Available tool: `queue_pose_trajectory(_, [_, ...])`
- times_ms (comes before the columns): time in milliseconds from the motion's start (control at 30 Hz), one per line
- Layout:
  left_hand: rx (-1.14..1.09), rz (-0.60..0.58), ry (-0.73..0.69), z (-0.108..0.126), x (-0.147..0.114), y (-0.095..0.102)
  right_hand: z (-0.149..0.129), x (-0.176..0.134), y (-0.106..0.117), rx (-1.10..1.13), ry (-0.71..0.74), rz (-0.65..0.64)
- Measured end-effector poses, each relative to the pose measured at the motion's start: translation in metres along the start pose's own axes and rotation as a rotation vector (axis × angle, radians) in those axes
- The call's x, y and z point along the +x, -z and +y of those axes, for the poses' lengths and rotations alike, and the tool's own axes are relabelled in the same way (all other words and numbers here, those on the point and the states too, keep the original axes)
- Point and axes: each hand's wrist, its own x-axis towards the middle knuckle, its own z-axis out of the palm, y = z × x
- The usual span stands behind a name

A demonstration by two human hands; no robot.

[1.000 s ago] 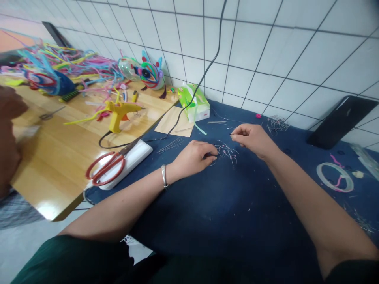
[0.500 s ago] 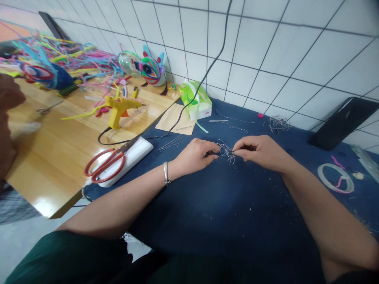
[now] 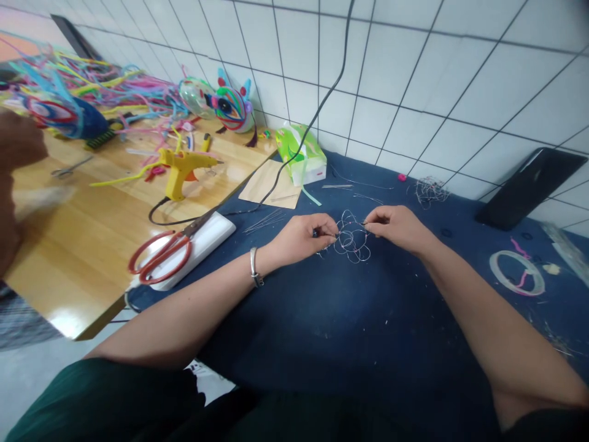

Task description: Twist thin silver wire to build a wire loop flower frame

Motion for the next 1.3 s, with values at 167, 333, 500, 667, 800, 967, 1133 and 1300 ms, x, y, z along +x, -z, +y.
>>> queue_pose_trajectory(167, [-0.029, 0.004, 0.019, -0.002, 0.0, -0.002, -0.007, -0.004, -0.001, -0.154, 0.117, 0.258])
queue_pose_trajectory(333, [-0.037, -0.038, 0.024, -0.004, -0.001, -0.001, -0.022, -0.013, -0.006, -0.122, 0.177, 0.188])
queue_pose_trajectory(500, [-0.047, -0.062, 0.059, -0.008, 0.0, -0.002, -0.019, -0.01, -0.027, -0.254, 0.18, 0.019])
queue_pose_trajectory(667, [-0.097, -0.076, 0.098, -0.007, 0.001, -0.002, -0.018, -0.008, -0.035, -0.256, 0.128, -0.011])
queue_pose_trajectory(800, [-0.159, -0.057, 0.116, -0.006, 0.001, -0.002, -0.019, -0.01, -0.035, -0.161, 0.065, -0.064])
queue_pose_trajectory(967, [-0.172, -0.058, 0.114, -0.008, 0.002, -0.001, -0.018, -0.01, -0.038, -0.094, 0.048, -0.065])
queue_pose_trajectory(1133, [-0.067, -0.041, 0.055, -0.002, 0.002, 0.014, -0.02, -0.011, -0.04, -0.091, 0.032, -0.047])
queue_pose_trajectory(1300, [0.161, -0.193, -0.05, 0.009, -0.001, 0.039, -0.023, -0.013, -0.04, -0.067, 0.017, -0.037])
